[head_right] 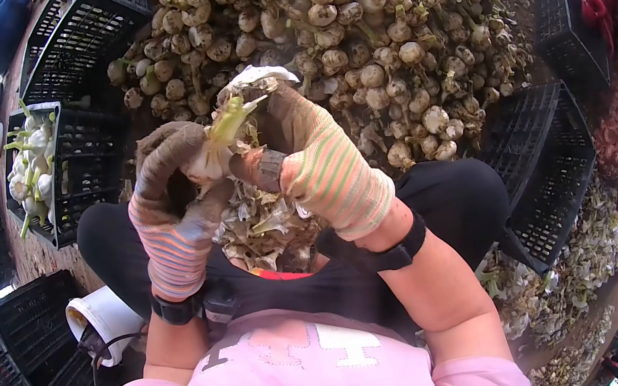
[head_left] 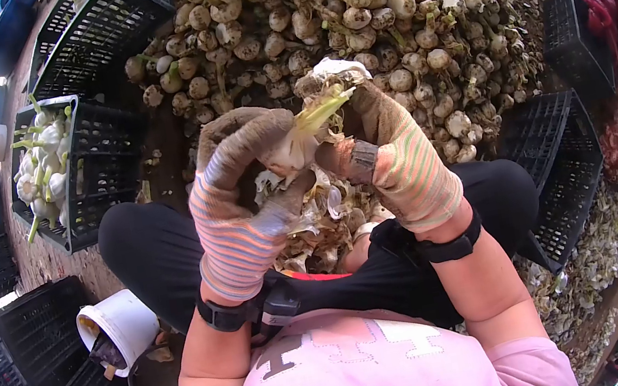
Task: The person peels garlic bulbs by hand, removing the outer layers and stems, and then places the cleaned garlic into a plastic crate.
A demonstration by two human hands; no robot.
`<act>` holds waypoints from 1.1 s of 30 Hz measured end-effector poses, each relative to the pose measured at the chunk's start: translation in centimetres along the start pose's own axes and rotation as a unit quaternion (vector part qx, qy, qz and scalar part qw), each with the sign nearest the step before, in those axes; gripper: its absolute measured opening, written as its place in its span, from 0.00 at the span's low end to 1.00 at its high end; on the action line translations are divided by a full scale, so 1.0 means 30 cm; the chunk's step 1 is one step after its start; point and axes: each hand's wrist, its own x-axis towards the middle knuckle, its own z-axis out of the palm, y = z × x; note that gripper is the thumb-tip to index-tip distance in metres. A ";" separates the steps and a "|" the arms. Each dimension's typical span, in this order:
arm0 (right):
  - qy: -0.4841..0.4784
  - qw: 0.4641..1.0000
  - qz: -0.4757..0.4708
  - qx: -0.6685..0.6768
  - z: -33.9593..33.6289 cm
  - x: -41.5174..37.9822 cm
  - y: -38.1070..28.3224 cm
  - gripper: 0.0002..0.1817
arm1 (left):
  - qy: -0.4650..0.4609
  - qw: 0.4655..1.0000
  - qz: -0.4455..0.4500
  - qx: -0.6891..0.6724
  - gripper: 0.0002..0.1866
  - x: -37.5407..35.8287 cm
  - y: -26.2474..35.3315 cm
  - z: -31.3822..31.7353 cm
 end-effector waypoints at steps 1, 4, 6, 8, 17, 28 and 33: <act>0.000 1.000 0.000 0.000 0.002 -0.003 -0.004 0.35 | 0.009 0.987 -0.111 -0.114 0.22 -0.003 0.019 0.001; -0.026 0.997 0.026 0.075 0.007 -0.011 -0.010 0.34 | 0.002 0.930 -0.247 -0.273 0.20 -0.002 0.040 -0.012; -0.027 0.998 0.018 0.044 -0.008 -0.007 0.008 0.33 | -0.014 0.907 -0.272 -0.321 0.20 -0.001 0.040 -0.016; -0.022 0.997 0.023 0.064 -0.003 -0.011 0.006 0.34 | -0.014 0.922 -0.264 -0.282 0.22 0.000 0.034 -0.015; -0.047 0.996 -0.001 0.072 -0.001 -0.024 0.018 0.36 | -0.038 0.939 -0.265 -0.213 0.28 0.003 0.022 -0.028; 0.000 0.999 -0.036 0.009 -0.037 -0.023 0.066 0.29 | 0.035 0.846 -0.332 -0.415 0.22 -0.008 0.043 -0.004; -0.034 0.996 0.040 -0.078 -0.023 -0.043 0.000 0.24 | 0.007 0.904 -0.286 -0.319 0.23 -0.024 0.034 0.002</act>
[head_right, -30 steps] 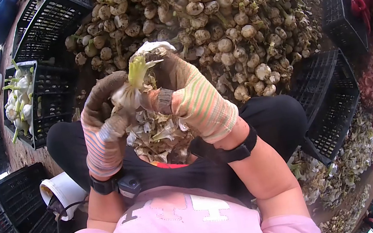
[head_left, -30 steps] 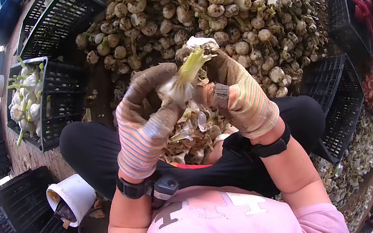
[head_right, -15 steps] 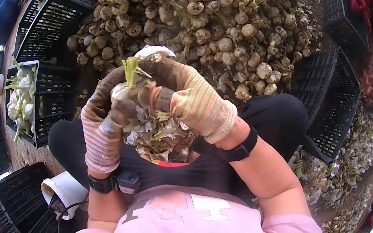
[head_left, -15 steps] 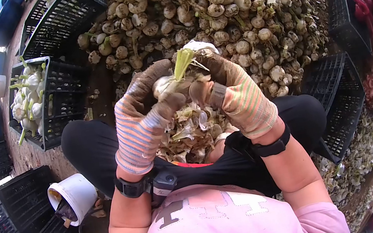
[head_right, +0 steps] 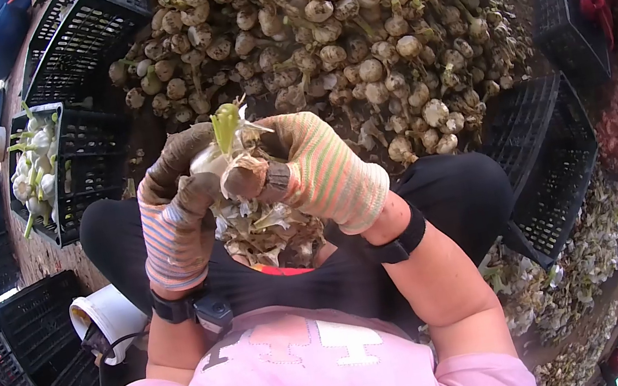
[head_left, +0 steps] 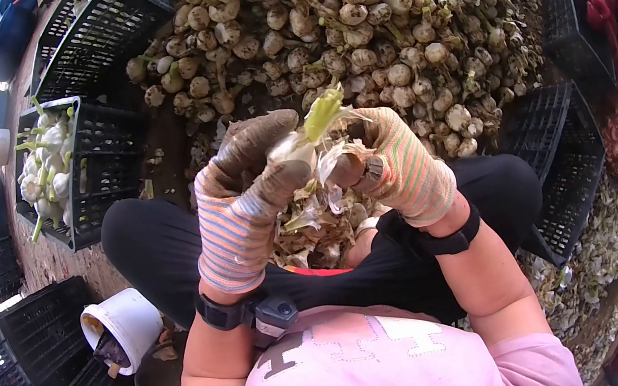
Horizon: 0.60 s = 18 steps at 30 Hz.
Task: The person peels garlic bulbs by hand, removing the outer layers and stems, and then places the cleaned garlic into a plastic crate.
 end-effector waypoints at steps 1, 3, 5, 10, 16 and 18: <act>-0.012 1.000 -0.013 0.007 -0.002 0.005 0.005 0.24 | -0.012 0.999 0.022 0.026 0.23 0.000 -0.003 0.000; -0.024 0.999 -0.025 0.014 -0.015 0.013 0.021 0.25 | -0.012 0.999 0.028 0.041 0.23 -0.002 0.005 0.003; -0.045 0.998 -0.037 -0.018 -0.034 0.014 0.040 0.23 | -0.011 0.998 0.033 0.056 0.22 -0.007 0.016 0.004; -0.085 0.996 -0.023 0.032 -0.022 0.010 0.012 0.20 | -0.018 0.990 0.058 0.127 0.23 -0.013 0.030 0.009; -0.094 0.995 -0.015 -0.019 -0.021 0.010 0.000 0.19 | -0.019 0.993 0.054 0.107 0.23 -0.013 0.023 -0.003; -0.096 0.995 -0.015 -0.022 -0.015 0.012 -0.004 0.19 | -0.008 0.995 0.044 0.090 0.24 -0.017 0.024 0.001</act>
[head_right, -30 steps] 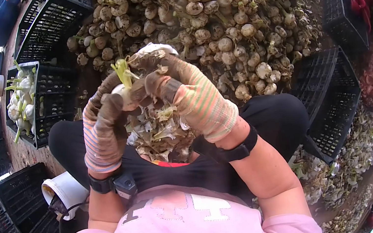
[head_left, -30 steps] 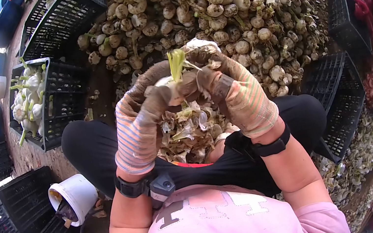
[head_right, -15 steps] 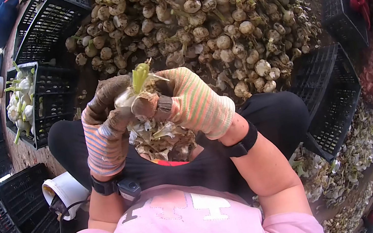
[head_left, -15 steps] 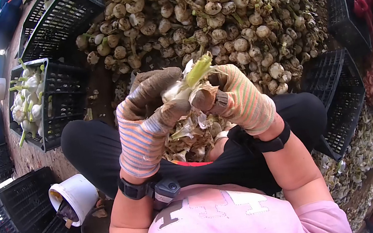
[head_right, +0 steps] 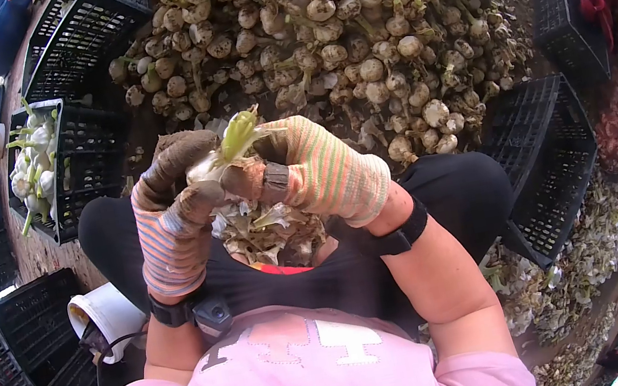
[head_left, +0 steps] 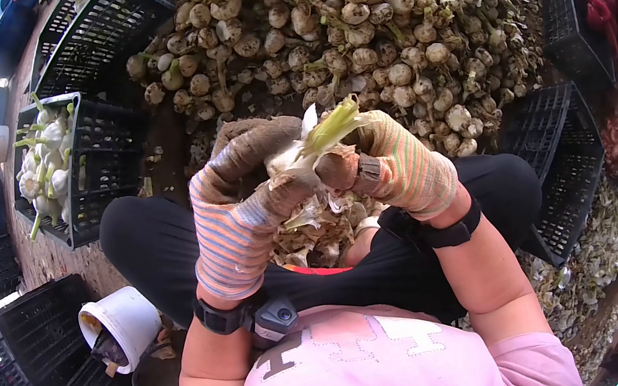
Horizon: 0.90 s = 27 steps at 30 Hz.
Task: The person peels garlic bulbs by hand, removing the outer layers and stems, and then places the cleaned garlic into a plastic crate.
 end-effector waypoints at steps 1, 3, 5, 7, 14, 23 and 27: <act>0.004 0.999 0.031 0.038 0.002 0.001 0.000 0.19 | 0.010 1.000 -0.012 -0.017 0.24 -0.002 0.000 0.002; 0.008 0.995 0.063 0.076 -0.002 -0.002 0.017 0.19 | 0.010 0.998 -0.023 -0.053 0.24 -0.006 -0.001 0.004; 0.019 0.996 -0.017 0.080 -0.011 -0.006 0.055 0.18 | 0.009 0.995 -0.034 -0.089 0.25 -0.005 -0.004 0.004; -0.004 0.993 -0.019 0.115 -0.015 0.000 0.047 0.18 | 0.009 0.999 0.027 -0.017 0.25 -0.003 -0.012 0.003; -0.008 0.998 0.016 0.061 -0.002 0.003 0.020 0.21 | 0.012 1.000 0.016 -0.014 0.25 -0.008 -0.009 0.008; -0.006 0.998 0.012 0.059 -0.003 -0.009 0.011 0.21 | 0.007 0.981 -0.072 -0.183 0.27 -0.013 -0.007 0.015; 0.030 0.980 -0.080 0.178 0.014 -0.009 0.075 0.25 | 0.011 0.961 -0.099 -0.259 0.24 -0.006 -0.026 -0.008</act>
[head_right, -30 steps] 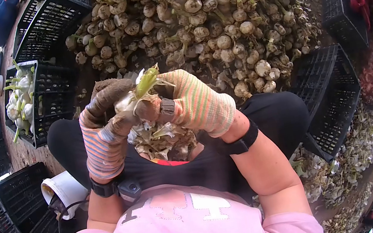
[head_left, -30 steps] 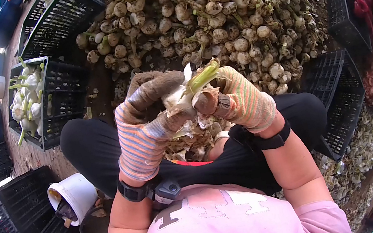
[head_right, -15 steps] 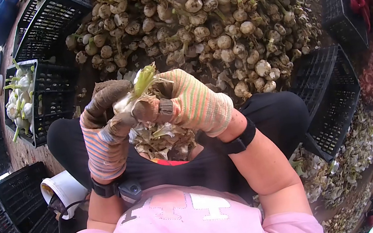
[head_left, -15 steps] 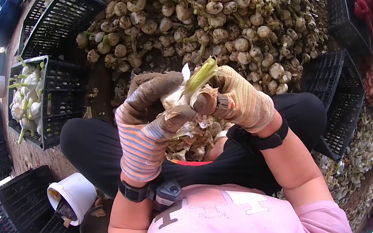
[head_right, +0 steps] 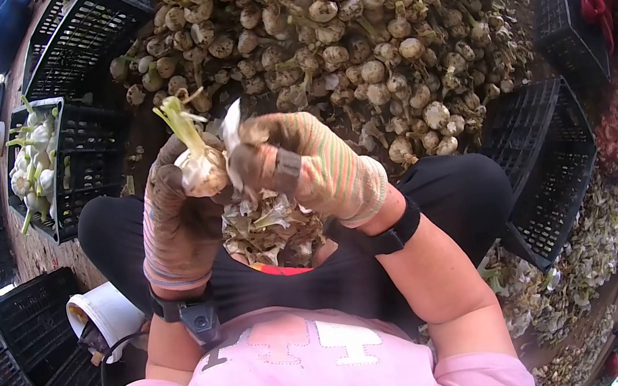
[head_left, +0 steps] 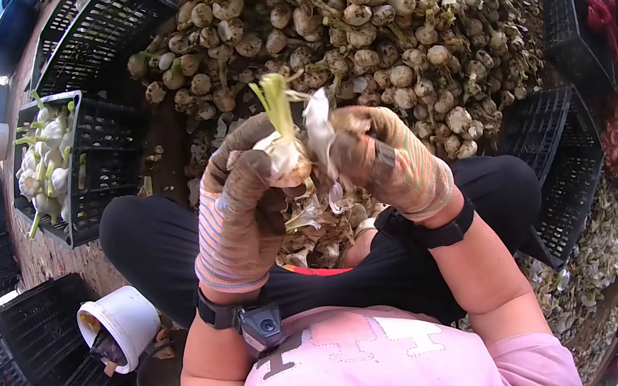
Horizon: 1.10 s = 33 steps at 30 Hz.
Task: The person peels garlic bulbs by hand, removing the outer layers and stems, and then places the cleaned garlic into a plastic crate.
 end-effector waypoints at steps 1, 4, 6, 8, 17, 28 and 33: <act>-0.001 1.000 0.000 -0.001 -0.006 0.011 0.006 0.25 | 0.003 1.000 -0.002 -0.026 0.23 0.002 -0.004 -0.007; 0.070 0.987 -0.066 -0.128 -0.009 0.048 0.009 0.45 | 0.017 0.999 0.048 0.017 0.23 0.003 -0.011 0.013; 0.087 0.991 -0.051 -0.087 0.037 0.036 -0.016 0.42 | 0.032 0.989 0.105 0.097 0.24 -0.003 -0.012 0.012; 0.047 0.996 -0.071 0.024 0.031 0.030 -0.005 0.37 | 0.029 0.980 0.139 0.140 0.24 0.002 -0.017 0.006; 0.144 0.982 -0.018 -0.123 0.060 0.016 -0.041 0.29 | 0.024 0.942 0.179 0.284 0.27 0.009 -0.025 -0.009; 0.091 0.994 -0.030 -0.053 0.032 0.017 -0.034 0.38 | 0.024 0.976 0.082 0.201 0.16 0.012 -0.012 0.037; 0.127 0.987 -0.018 -0.102 0.050 0.013 -0.036 0.26 | 0.049 0.981 0.084 0.169 0.15 0.005 -0.004 0.041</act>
